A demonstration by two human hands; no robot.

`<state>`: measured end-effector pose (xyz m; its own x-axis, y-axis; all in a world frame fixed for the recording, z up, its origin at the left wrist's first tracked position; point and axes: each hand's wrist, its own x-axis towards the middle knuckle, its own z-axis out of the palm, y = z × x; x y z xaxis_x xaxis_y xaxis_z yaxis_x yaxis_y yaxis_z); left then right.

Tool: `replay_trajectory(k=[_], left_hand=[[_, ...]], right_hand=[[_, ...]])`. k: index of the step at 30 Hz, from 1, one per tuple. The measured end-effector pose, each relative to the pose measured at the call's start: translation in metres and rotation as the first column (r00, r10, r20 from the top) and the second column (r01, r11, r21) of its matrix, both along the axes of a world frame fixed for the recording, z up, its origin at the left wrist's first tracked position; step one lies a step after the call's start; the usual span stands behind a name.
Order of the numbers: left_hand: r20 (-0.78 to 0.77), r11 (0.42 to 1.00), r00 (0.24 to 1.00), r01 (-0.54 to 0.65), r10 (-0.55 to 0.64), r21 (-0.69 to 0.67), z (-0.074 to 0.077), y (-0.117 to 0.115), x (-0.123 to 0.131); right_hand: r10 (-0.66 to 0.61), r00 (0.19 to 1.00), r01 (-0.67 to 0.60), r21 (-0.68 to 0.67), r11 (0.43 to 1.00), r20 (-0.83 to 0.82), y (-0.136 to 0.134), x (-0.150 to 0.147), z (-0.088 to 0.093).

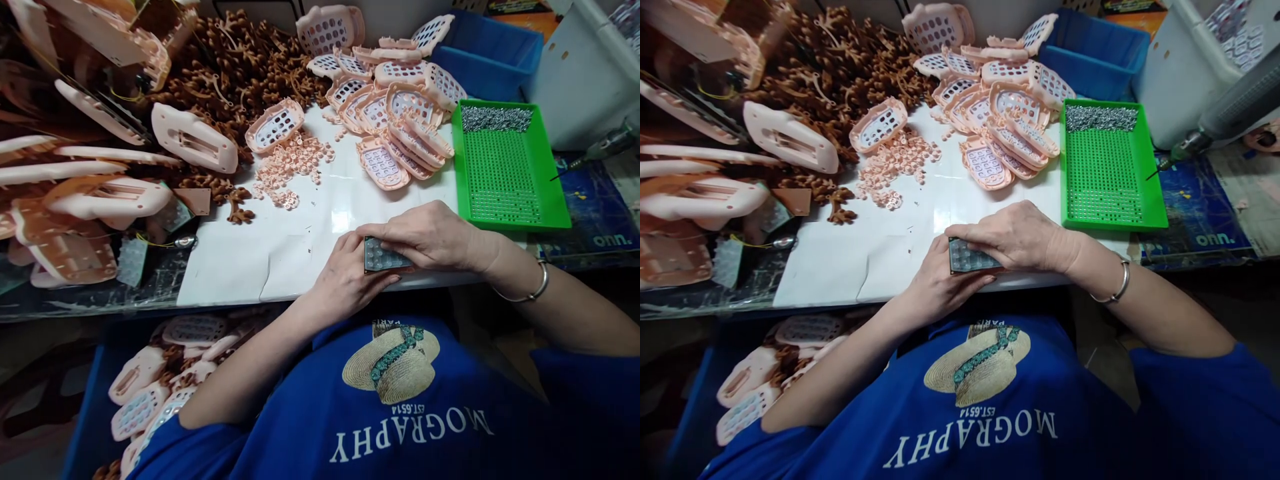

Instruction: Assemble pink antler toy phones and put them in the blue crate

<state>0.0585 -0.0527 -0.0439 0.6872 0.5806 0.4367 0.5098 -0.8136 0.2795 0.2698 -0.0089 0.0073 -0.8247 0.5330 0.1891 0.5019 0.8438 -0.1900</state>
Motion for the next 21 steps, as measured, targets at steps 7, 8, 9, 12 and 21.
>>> replay_trajectory(k=[7, 8, 9, 12, 21], left_hand=[[-0.016, 0.994, 0.999, 0.048, -0.050, -0.101, 0.0072, 0.0029, -0.0006], [-0.029, 0.991, 0.998, 0.048, -0.052, -0.123, 0.0086, 0.0030, -0.0004], [-0.042, 0.989, 0.998, 0.043, -0.050, -0.143, 0.0096, 0.0029, -0.0001], [-0.056, 0.986, 0.997, 0.038, -0.048, -0.165, 0.0099, 0.0028, 0.0000], [-0.019, 0.993, 0.999, 0.041, -0.043, -0.107, 0.0061, 0.0033, -0.0001]], right_hand=[[-0.034, 0.997, 0.021, -0.165, 0.986, -0.075, 0.0069, 0.0052, -0.0019], [-0.045, 0.996, 0.028, -0.204, 0.979, -0.081, 0.0079, 0.0053, -0.0014], [-0.058, 0.995, 0.037, -0.239, 0.970, -0.083, 0.0088, 0.0051, -0.0007], [-0.082, 0.995, 0.062, -0.303, 0.951, -0.055, 0.0103, 0.0026, 0.0029], [-0.087, 0.992, 0.053, -0.334, 0.941, -0.087, 0.0075, 0.0038, 0.0037]])
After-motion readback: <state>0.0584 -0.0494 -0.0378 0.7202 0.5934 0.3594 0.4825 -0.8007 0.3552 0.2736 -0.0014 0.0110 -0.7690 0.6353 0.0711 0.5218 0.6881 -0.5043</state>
